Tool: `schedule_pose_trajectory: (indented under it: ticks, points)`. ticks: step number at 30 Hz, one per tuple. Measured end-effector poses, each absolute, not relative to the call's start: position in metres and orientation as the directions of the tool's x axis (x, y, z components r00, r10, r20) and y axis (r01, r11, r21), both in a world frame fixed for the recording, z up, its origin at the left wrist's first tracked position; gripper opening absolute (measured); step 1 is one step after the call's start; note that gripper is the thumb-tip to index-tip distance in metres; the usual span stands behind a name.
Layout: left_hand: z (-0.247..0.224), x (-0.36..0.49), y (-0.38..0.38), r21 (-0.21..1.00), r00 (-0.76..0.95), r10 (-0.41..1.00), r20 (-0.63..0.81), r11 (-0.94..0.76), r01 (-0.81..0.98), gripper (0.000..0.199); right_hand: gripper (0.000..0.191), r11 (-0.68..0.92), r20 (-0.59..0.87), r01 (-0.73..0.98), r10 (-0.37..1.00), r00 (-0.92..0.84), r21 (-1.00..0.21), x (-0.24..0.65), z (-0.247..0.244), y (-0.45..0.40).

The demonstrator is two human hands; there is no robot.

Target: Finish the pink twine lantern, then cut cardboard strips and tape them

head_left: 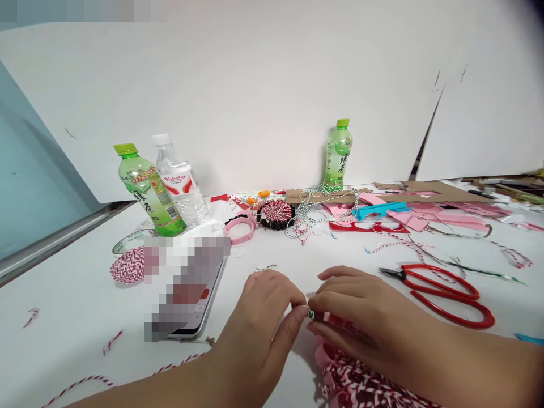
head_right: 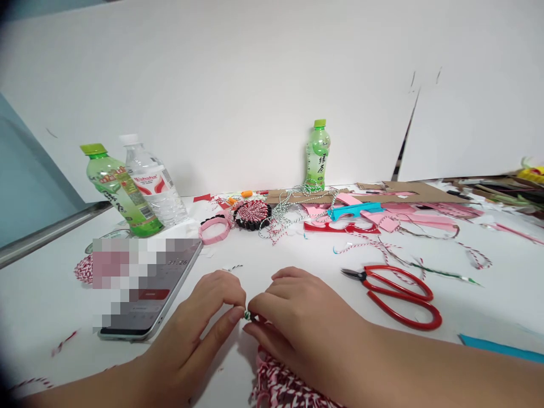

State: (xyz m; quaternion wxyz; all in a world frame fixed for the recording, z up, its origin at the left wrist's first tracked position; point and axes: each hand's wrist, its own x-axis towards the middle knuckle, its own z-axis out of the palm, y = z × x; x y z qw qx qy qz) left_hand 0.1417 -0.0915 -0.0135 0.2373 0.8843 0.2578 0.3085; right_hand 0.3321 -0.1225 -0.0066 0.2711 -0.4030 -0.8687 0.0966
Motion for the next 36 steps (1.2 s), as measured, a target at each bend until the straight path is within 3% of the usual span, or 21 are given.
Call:
schedule_pose_trajectory:
  ticks: [4,6,20,29,33,36]
  points:
    - [-0.015,0.142,-0.091,0.630,0.671,0.653,0.351,-0.695,0.347,0.015,0.016,0.536,0.281,0.605,0.837,-0.469,-0.589,0.334,-0.001,-0.120]
    - [-0.015,0.142,-0.092,0.668,0.659,0.687,0.304,-0.647,0.366,0.016,0.016,0.495,0.232,0.595,0.855,-0.465,-0.633,0.335,0.001,-0.118]
    - [-0.010,0.144,-0.093,0.733,0.612,0.774,0.159,-0.508,0.452,0.028,0.022,0.548,0.263,0.648,0.832,-0.489,-0.529,0.336,-0.002,-0.117]
    - [-0.010,0.145,-0.092,0.680,0.606,0.762,0.228,-0.570,0.461,0.029,0.014,0.409,0.136,0.619,0.888,-0.439,-0.670,0.336,0.000,-0.112]
    - [-0.011,0.144,-0.089,0.650,0.600,0.752,0.274,-0.604,0.460,0.016,0.018,0.430,0.151,0.571,0.870,-0.470,-0.699,0.338,0.001,-0.110]
    - [-0.012,0.143,-0.086,0.681,0.556,0.791,0.254,-0.554,0.478,0.019,0.025,0.418,0.139,0.605,0.881,-0.452,-0.678,0.340,0.002,-0.109]
